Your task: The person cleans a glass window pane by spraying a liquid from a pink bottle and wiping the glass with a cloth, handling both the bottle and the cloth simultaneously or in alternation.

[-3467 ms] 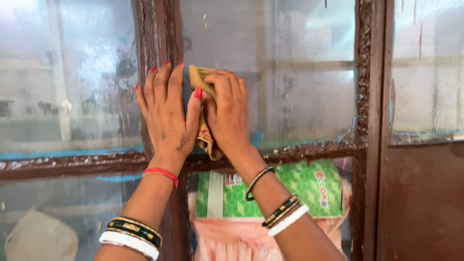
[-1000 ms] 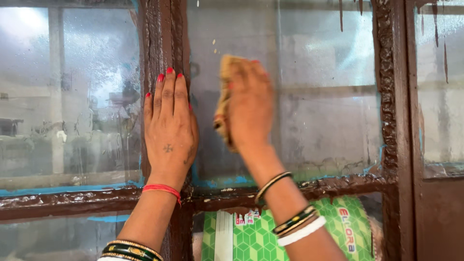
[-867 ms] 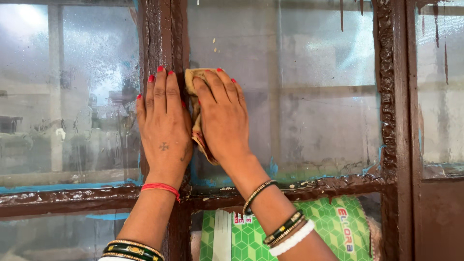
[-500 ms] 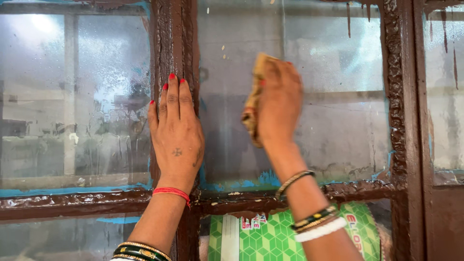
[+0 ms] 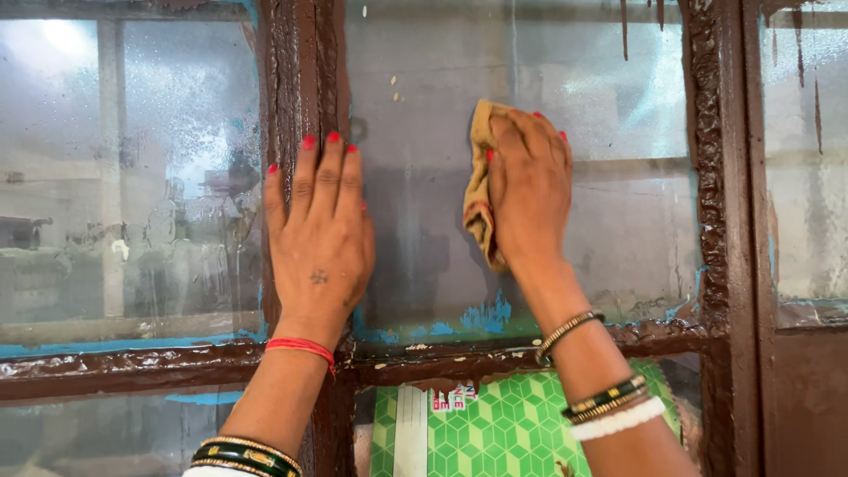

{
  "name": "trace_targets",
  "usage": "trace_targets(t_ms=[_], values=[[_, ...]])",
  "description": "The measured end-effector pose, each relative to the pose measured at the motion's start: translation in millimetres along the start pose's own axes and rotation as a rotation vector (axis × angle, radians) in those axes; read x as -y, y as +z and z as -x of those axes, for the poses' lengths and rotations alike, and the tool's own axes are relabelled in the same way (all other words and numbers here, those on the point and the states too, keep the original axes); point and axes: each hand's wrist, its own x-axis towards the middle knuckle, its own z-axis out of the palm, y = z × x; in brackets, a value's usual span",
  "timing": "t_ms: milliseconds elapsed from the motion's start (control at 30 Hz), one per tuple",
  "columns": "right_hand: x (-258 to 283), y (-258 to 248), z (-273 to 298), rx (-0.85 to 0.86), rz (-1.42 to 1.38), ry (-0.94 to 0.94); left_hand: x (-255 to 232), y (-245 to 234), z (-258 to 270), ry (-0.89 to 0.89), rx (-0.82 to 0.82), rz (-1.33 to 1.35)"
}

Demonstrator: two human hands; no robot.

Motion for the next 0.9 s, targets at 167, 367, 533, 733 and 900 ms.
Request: trace_targets(t_ms=[167, 367, 533, 733, 900], values=[[24, 25, 8, -0.116, 0.089, -0.083, 1, 1, -2, 0.007, 0.037, 0.06], [18, -4, 38, 0.083, 0.06, -0.179, -1, 2, -2, 0.003, 0.044, 0.032], [-38, -21, 16, -0.061, 0.13, -0.047, -7, 2, -2, -0.002, 0.048, -0.007], [-13, 3, 20, -0.102, -0.075, 0.027, -12, 5, 2, -0.024, 0.041, -0.034], [-18, -31, 48, 0.068, 0.103, -0.174, -12, 5, 4, -0.008, 0.048, -0.058]])
